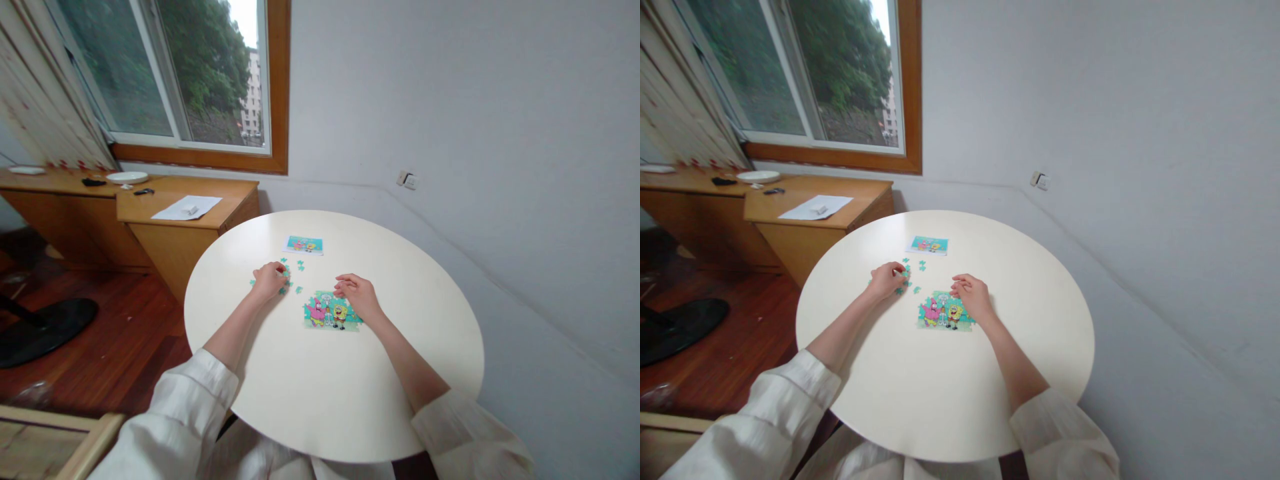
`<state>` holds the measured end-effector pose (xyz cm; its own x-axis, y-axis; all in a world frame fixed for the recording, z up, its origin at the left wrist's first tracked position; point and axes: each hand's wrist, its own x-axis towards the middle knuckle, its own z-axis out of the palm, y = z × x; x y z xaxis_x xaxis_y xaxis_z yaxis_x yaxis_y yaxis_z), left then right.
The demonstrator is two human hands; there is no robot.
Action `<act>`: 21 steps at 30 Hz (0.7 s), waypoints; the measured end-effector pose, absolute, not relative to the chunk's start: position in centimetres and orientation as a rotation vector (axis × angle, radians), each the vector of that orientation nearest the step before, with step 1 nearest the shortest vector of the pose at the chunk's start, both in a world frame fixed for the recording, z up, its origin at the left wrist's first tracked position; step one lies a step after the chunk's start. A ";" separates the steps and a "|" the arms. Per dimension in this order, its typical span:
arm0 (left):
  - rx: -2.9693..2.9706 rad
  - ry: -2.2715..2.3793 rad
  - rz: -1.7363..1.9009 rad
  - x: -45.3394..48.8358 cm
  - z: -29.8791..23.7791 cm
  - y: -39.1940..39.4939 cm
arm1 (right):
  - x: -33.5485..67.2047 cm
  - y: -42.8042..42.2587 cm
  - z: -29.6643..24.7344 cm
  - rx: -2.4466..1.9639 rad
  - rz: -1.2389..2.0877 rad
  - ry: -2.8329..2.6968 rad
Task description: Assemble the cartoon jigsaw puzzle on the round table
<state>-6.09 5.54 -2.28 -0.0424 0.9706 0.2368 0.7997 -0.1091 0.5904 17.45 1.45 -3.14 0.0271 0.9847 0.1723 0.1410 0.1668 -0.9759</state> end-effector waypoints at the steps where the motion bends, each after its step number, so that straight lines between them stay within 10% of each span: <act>1: 1.961 1.894 0.854 -6.1 -2.3 5.6 | 17.5 1.5 -3.1 -1.198 0.982 -1.350; 21: 2.315 1.492 0.606 -5.2 -1.9 4.1 | 17.5 1.4 -2.6 -1.196 0.933 -1.351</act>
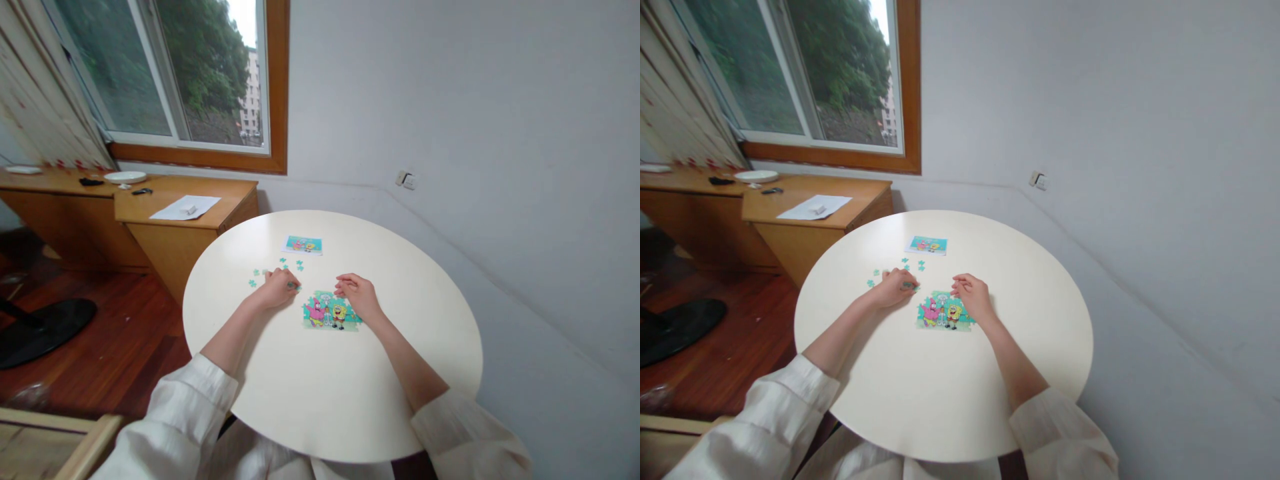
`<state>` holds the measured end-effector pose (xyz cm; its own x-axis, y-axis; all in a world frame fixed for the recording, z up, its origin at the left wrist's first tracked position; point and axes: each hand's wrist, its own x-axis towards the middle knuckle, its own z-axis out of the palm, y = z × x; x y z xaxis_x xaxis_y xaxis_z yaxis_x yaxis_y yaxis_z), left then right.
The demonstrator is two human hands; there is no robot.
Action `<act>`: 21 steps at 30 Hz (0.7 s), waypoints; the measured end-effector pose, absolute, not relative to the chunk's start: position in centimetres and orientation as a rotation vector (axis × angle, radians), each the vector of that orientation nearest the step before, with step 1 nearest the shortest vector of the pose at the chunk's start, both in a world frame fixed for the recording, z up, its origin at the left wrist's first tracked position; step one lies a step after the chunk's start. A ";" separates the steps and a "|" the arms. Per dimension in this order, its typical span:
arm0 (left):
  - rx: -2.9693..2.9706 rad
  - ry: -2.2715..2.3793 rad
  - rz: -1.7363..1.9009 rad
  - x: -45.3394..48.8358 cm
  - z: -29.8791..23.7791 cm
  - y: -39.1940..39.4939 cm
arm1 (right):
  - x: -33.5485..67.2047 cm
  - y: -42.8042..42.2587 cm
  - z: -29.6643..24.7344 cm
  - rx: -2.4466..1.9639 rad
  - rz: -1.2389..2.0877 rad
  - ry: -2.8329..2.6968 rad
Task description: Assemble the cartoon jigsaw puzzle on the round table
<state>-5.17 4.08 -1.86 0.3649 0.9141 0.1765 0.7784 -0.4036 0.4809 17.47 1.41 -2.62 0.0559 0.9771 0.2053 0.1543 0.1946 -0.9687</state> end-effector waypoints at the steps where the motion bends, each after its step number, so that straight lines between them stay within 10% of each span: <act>1: 2.310 1.494 0.612 -5.2 -1.9 4.1 | 17.5 1.4 -2.6 -1.196 0.929 -1.352; 21: 2.067 1.429 0.864 -3.7 -1.7 3.6 | 17.4 1.2 -2.3 -1.221 0.924 -1.364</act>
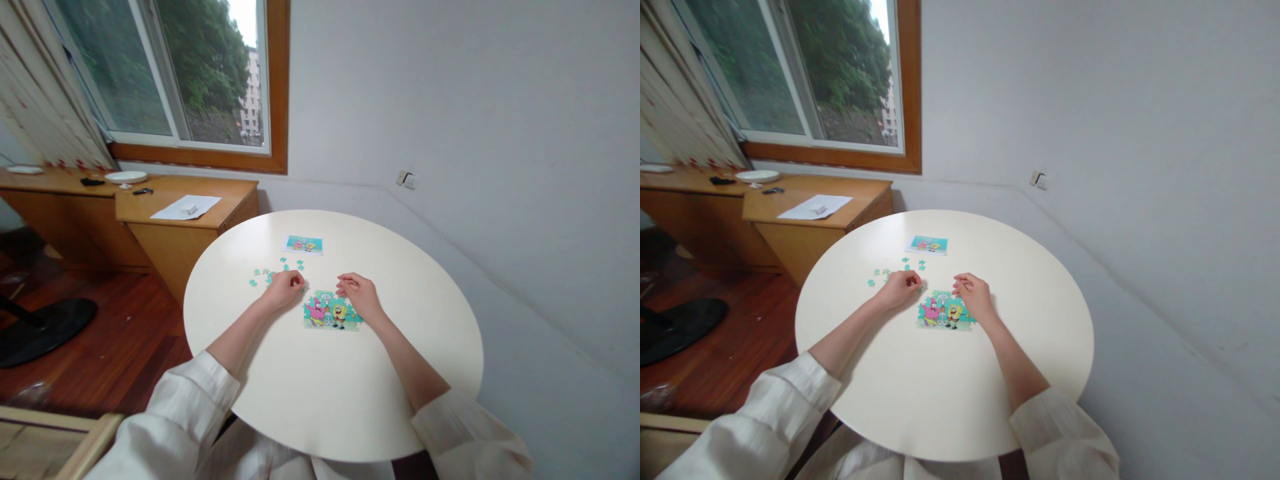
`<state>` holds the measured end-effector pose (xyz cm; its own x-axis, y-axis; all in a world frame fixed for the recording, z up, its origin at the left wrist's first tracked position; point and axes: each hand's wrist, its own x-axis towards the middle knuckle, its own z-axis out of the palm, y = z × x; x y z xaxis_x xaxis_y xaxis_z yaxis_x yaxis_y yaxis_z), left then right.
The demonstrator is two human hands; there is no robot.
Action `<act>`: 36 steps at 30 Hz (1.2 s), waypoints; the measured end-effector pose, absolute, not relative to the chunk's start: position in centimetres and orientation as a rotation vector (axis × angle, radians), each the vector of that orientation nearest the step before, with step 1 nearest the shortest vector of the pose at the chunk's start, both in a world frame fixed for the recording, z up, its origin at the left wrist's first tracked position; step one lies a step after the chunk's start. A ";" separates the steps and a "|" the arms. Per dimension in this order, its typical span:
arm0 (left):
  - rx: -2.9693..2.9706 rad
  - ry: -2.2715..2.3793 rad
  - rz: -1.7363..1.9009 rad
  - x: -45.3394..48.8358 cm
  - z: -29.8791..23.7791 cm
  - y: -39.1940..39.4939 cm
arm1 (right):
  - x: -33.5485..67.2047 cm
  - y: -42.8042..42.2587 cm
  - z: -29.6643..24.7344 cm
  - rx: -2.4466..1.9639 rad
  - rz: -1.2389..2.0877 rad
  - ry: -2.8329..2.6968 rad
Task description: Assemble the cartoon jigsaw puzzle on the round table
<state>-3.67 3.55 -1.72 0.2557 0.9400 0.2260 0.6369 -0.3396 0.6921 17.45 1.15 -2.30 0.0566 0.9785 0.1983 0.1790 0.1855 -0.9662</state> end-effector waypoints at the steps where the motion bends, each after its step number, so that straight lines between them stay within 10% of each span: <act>1: 2.061 1.439 0.862 -3.7 -1.8 3.6 | 17.5 1.2 -2.3 -1.221 0.917 -1.366; 36: 2.357 1.647 0.542 -3.8 -1.8 3.4 | 22.2 2.1 -2.2 -1.885 0.456 -1.831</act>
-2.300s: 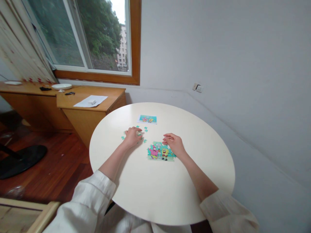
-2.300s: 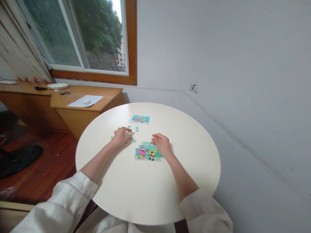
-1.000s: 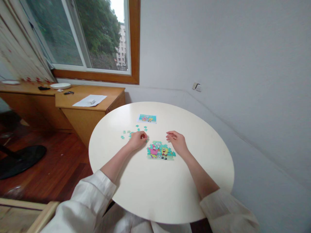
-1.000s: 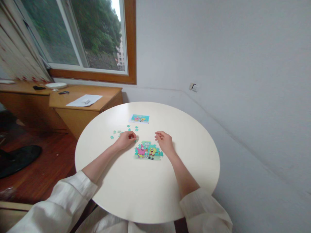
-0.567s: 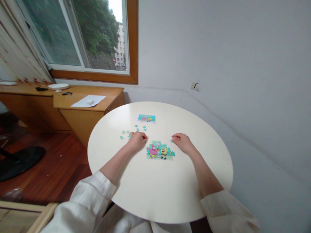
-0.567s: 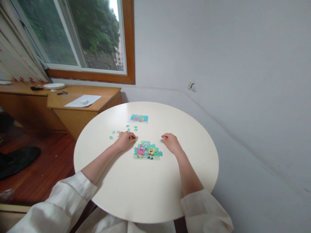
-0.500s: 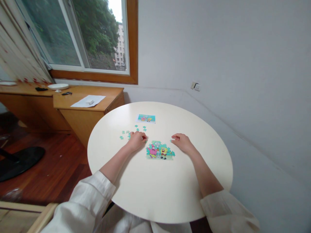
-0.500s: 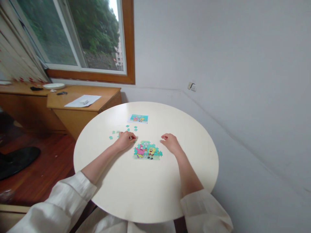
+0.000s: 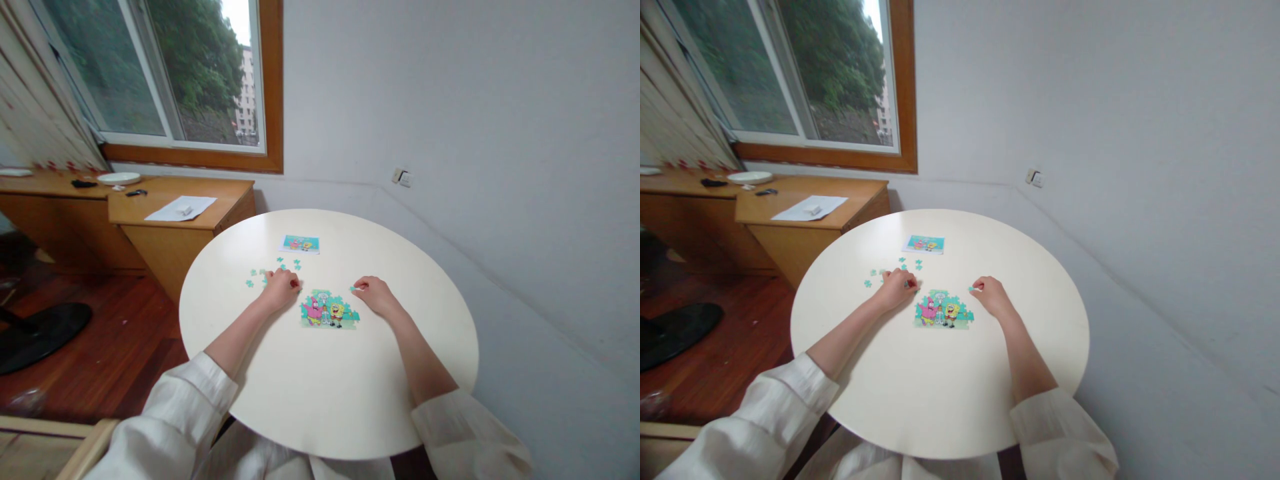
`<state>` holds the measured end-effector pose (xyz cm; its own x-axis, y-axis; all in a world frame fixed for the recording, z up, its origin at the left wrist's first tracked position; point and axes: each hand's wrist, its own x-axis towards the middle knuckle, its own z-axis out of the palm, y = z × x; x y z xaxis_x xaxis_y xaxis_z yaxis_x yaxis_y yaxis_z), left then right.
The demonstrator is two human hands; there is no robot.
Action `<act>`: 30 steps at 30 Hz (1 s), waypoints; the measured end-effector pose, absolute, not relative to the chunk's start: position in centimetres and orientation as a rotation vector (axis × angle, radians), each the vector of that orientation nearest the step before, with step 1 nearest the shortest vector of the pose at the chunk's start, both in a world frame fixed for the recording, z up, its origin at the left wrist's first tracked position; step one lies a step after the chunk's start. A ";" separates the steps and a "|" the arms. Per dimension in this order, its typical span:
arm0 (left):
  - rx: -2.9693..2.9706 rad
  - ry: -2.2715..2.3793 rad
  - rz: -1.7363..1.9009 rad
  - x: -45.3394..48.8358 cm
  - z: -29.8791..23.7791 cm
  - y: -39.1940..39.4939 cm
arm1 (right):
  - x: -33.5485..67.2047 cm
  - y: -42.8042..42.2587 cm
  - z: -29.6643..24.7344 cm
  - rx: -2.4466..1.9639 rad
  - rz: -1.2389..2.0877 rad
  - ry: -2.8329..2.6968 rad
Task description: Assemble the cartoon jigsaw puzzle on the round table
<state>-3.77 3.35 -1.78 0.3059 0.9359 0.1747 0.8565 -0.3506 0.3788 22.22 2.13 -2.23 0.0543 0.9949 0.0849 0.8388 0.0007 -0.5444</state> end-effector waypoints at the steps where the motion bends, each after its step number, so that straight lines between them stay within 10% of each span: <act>1: 2.354 1.649 0.541 -3.8 -1.8 3.4 | 22.3 2.2 -2.3 -1.877 0.453 -1.829; 30: 2.306 1.669 0.553 -3.8 -1.5 3.2 | 22.8 2.7 -3.0 -1.638 0.890 -1.648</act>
<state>-3.79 3.17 -1.48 0.2757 0.9477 0.1609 0.8564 -0.3182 0.4066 22.85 2.68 -3.01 -0.0165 0.9997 -0.0193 0.5648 -0.0066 -0.8252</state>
